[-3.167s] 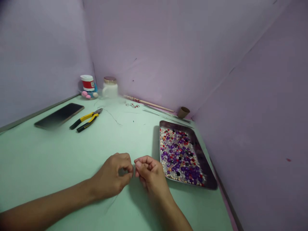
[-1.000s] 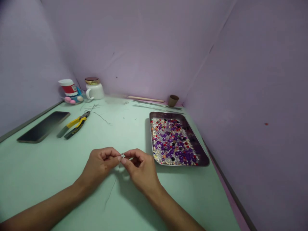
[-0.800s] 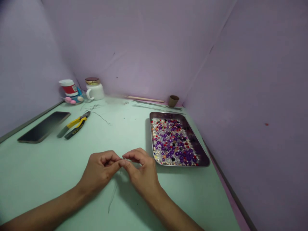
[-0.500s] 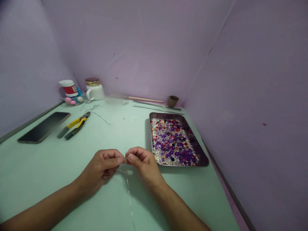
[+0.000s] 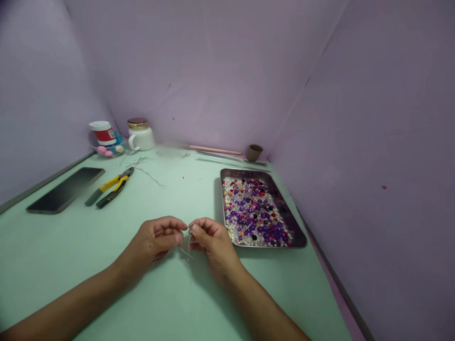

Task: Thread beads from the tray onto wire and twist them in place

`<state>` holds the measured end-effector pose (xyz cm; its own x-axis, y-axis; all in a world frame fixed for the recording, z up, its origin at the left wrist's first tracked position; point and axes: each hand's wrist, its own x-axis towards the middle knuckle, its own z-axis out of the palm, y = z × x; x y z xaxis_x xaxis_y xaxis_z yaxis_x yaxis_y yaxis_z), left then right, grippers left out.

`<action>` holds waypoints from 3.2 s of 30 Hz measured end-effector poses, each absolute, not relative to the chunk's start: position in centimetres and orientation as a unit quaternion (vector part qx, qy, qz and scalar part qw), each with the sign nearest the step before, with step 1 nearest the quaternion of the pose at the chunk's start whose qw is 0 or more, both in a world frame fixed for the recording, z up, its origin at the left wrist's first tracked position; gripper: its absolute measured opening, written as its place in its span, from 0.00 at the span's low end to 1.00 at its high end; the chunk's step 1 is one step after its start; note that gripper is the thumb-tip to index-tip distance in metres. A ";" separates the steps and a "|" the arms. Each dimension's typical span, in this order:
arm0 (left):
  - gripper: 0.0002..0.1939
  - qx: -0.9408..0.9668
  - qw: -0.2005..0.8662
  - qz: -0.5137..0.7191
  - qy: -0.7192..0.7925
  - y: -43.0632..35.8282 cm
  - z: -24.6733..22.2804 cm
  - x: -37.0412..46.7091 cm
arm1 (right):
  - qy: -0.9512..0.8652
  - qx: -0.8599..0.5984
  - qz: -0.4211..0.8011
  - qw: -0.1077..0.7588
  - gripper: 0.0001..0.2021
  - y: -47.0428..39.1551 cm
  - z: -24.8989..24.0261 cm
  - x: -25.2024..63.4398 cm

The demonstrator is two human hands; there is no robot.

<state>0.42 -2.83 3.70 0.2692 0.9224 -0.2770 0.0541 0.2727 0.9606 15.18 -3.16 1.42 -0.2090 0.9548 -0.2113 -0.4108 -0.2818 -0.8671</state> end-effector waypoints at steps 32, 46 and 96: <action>0.05 0.555 0.559 0.389 0.477 -3.4 3.3 0.8 | -0.297 -0.335 0.721 0.528 0.09 -3.8 0.9 14.0; 0.06 0.528 0.591 0.341 0.507 -3.3 2.9 1.1 | -0.415 -0.483 0.574 0.514 0.11 -4.0 0.5 13.9; 0.04 0.387 0.682 0.358 0.507 -3.2 2.0 1.9 | -0.371 -0.494 0.626 0.475 0.12 -4.0 1.0 13.8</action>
<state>1.86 -3.19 1.99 0.2291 0.8807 -0.4145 -0.0952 0.4441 0.8909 13.82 -3.96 0.95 -0.0604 0.9621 -0.2659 -0.2282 -0.2727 -0.9347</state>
